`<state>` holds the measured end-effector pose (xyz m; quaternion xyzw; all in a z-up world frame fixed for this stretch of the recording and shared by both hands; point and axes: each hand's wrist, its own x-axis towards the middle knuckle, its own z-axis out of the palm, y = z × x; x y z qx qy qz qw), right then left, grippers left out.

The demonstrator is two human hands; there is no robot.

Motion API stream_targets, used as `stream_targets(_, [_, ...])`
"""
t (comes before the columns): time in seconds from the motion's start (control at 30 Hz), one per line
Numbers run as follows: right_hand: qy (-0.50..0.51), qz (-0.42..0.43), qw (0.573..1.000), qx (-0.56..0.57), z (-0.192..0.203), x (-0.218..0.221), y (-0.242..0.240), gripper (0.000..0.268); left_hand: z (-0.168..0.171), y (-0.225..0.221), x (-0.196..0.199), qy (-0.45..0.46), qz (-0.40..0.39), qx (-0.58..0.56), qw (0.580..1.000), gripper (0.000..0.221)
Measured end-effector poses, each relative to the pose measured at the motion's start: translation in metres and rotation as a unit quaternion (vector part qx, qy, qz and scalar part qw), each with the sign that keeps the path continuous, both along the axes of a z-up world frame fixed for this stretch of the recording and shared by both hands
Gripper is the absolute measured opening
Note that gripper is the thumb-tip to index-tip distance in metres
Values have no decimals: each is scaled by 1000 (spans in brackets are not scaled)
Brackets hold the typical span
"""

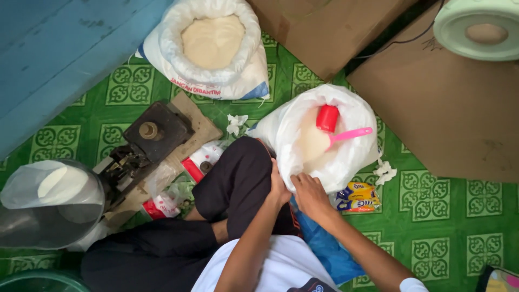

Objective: Filling small plastic bags with white powder from a large sack using a pink scoop and preparing them for sealing.

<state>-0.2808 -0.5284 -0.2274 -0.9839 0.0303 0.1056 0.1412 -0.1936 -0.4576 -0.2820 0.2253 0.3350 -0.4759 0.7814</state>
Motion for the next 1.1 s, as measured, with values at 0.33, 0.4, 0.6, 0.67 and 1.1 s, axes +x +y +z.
stream_targets(0.33, [46, -23, 990, 128, 85, 16, -33, 33, 67, 14, -2, -48, -57, 8, 997, 100])
stream_targets(0.4, [-92, -112, 982, 123, 112, 26, -43, 14, 74, 18, -6, -76, -70, 21, 994, 100])
stream_targets(0.6, [-51, -217, 972, 71, 140, 41, -93, 48, 130, 31, 2, -272, -208, 153, 927, 92])
stream_targets(0.67, [-51, -197, 979, -19, 114, 41, -120, 56, 130, 34, 9, -331, -272, 211, 879, 91])
stream_targets(1.1, [48, -85, 972, -215, -35, 25, -163, 22, 34, 16, 64, -412, -332, 403, 747, 73])
